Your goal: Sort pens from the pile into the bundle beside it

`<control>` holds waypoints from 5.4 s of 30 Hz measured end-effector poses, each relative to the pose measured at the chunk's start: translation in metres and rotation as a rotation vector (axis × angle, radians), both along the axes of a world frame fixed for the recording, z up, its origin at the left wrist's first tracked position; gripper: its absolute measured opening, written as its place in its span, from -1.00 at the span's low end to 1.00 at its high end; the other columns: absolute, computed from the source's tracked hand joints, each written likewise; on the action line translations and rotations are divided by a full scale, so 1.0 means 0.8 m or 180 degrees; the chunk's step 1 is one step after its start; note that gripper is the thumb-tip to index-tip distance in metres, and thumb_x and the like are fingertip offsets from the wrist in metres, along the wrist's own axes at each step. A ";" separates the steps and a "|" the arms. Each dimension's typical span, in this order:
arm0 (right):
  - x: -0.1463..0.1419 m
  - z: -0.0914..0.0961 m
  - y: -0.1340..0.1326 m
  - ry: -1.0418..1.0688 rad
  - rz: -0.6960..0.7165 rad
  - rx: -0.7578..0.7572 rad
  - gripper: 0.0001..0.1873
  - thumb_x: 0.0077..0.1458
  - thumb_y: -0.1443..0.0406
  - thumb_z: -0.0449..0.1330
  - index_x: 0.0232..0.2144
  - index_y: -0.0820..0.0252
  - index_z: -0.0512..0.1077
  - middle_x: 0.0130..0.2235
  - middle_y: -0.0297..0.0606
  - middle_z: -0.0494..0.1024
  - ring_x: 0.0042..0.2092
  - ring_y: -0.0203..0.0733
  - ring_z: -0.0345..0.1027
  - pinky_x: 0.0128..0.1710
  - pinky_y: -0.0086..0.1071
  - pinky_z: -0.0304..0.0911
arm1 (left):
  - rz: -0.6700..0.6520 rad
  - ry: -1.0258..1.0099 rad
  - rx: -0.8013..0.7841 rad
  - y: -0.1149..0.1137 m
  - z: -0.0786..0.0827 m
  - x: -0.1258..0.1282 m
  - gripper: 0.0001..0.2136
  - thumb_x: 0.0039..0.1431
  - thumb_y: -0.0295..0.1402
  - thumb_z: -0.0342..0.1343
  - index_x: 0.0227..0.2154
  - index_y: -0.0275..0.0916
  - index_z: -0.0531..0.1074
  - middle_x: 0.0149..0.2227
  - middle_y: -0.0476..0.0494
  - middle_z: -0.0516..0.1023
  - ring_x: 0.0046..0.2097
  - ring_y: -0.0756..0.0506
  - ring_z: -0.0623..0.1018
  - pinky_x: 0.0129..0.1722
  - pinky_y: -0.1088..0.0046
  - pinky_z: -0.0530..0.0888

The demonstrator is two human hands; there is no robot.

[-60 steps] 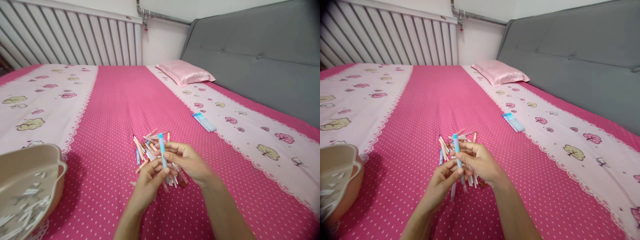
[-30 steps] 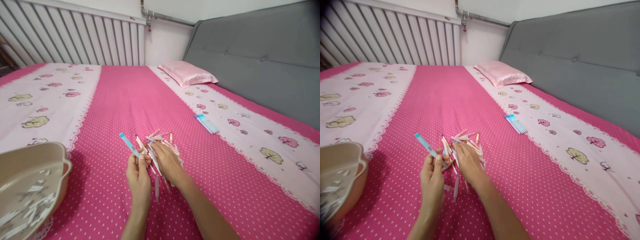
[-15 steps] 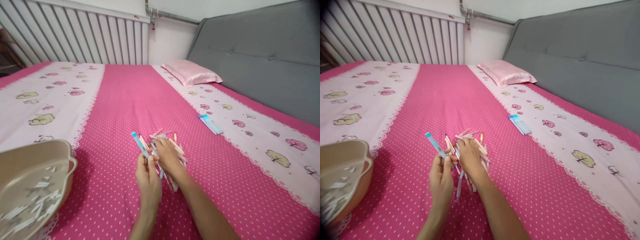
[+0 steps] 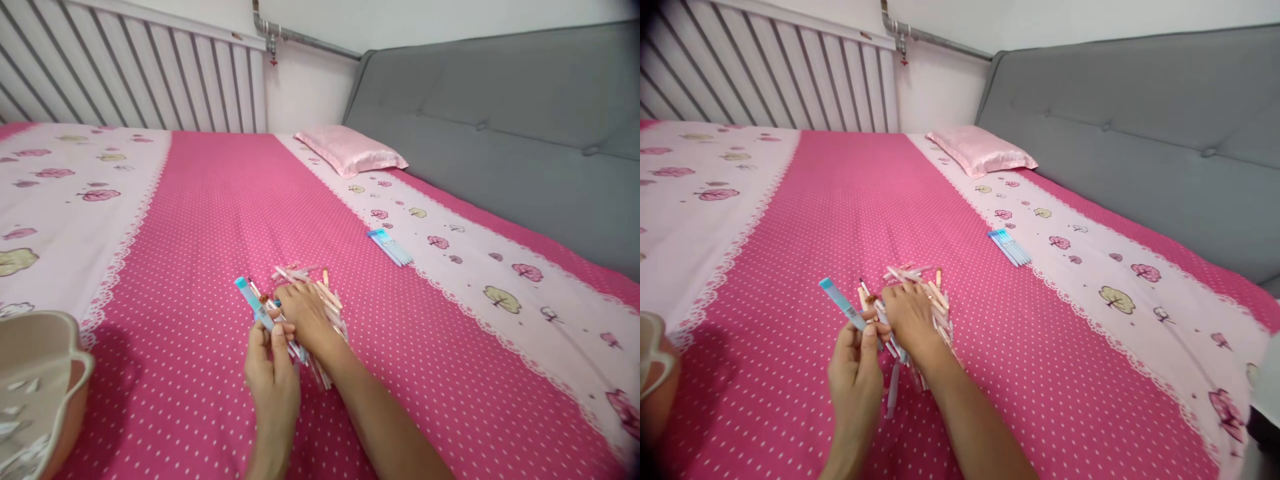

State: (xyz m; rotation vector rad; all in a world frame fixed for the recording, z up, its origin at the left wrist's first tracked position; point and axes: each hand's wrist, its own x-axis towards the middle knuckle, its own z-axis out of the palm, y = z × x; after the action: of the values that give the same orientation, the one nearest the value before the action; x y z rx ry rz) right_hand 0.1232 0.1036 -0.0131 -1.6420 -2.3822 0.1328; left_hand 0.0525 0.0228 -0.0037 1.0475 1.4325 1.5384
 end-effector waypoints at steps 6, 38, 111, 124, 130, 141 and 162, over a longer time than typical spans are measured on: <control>0.000 -0.002 0.000 0.0119 0.0198 0.0050 -0.84 0.17 0.28 0.01 -0.26 0.16 0.36 -0.21 -0.20 0.51 -0.13 -0.11 0.27 -0.11 -0.25 0.05 | -0.0065 -0.0058 0.0008 0.001 -0.002 -0.001 -0.77 0.20 -0.23 -0.03 -0.14 -0.20 0.32 -0.32 -0.05 0.42 -0.26 -0.01 0.44 -0.19 0.48 0.38; 0.085 0.086 -0.044 0.5064 -0.0200 -0.0435 -0.82 0.05 0.26 0.19 -0.24 0.14 0.42 -0.28 -0.29 0.57 -0.17 -0.27 0.42 -0.05 -0.30 0.26 | -0.1140 0.1070 -0.0003 -0.002 0.000 0.004 -0.75 0.16 -0.25 0.00 -0.17 -0.22 0.43 -0.29 -0.10 0.51 -0.25 -0.10 0.48 -0.24 0.43 0.35; 0.052 0.052 -0.055 0.3328 0.0359 -0.2273 -0.85 -0.09 0.40 0.23 -0.37 0.20 0.49 -0.39 -0.32 0.54 -0.31 -0.25 0.44 -0.22 -0.33 0.35 | 0.0155 0.0078 0.0238 -0.006 0.005 -0.002 -0.66 0.13 -0.23 0.08 -0.05 -0.23 0.38 -0.11 -0.22 0.53 -0.10 -0.11 0.54 -0.13 0.35 0.49; 0.042 0.034 -0.055 0.3793 0.0376 -0.2199 -0.73 -0.17 0.16 0.33 -0.40 0.18 0.48 -0.43 -0.34 0.51 -0.37 -0.26 0.42 -0.26 -0.32 0.34 | 0.0251 0.0187 0.0222 -0.005 0.008 -0.003 -0.63 0.11 -0.22 0.09 -0.03 -0.22 0.37 -0.13 -0.22 0.55 -0.10 -0.13 0.54 -0.14 0.34 0.49; 0.051 0.042 -0.050 0.3875 0.0124 -0.1879 -0.73 -0.16 0.17 0.32 -0.40 0.22 0.46 -0.42 -0.32 0.51 -0.36 -0.28 0.40 -0.28 -0.36 0.31 | 0.0155 0.0217 0.0089 -0.005 0.013 -0.001 -0.54 0.07 -0.19 0.12 0.04 -0.20 0.31 -0.05 -0.25 0.49 -0.04 -0.16 0.49 -0.19 0.35 0.48; 0.126 0.013 -0.012 0.4082 -0.1433 -0.0131 -0.71 -0.19 0.19 0.26 -0.38 0.25 0.44 -0.37 -0.24 0.55 -0.31 -0.22 0.41 -0.22 -0.32 0.28 | 0.0100 0.0505 -0.0046 -0.003 0.010 -0.004 -0.63 0.06 -0.09 0.08 -0.16 -0.23 0.44 -0.21 -0.19 0.49 -0.20 -0.11 0.48 -0.35 0.46 0.43; 0.218 -0.070 0.025 0.2222 -0.3896 0.1098 -0.71 0.02 0.28 0.07 -0.22 0.22 0.47 -0.28 -0.12 0.56 -0.30 -0.11 0.38 -0.32 -0.34 0.13 | -0.0060 0.0741 -0.0029 0.000 0.004 -0.011 -0.62 0.06 -0.06 0.06 -0.19 -0.26 0.44 -0.31 -0.17 0.48 -0.34 -0.08 0.46 -0.41 0.45 0.40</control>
State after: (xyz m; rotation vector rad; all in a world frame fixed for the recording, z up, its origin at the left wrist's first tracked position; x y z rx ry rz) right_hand 0.2972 0.1238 -0.0694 -2.0719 -0.6480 0.0403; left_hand 0.0439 0.0232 -0.0005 1.2642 1.5792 1.4312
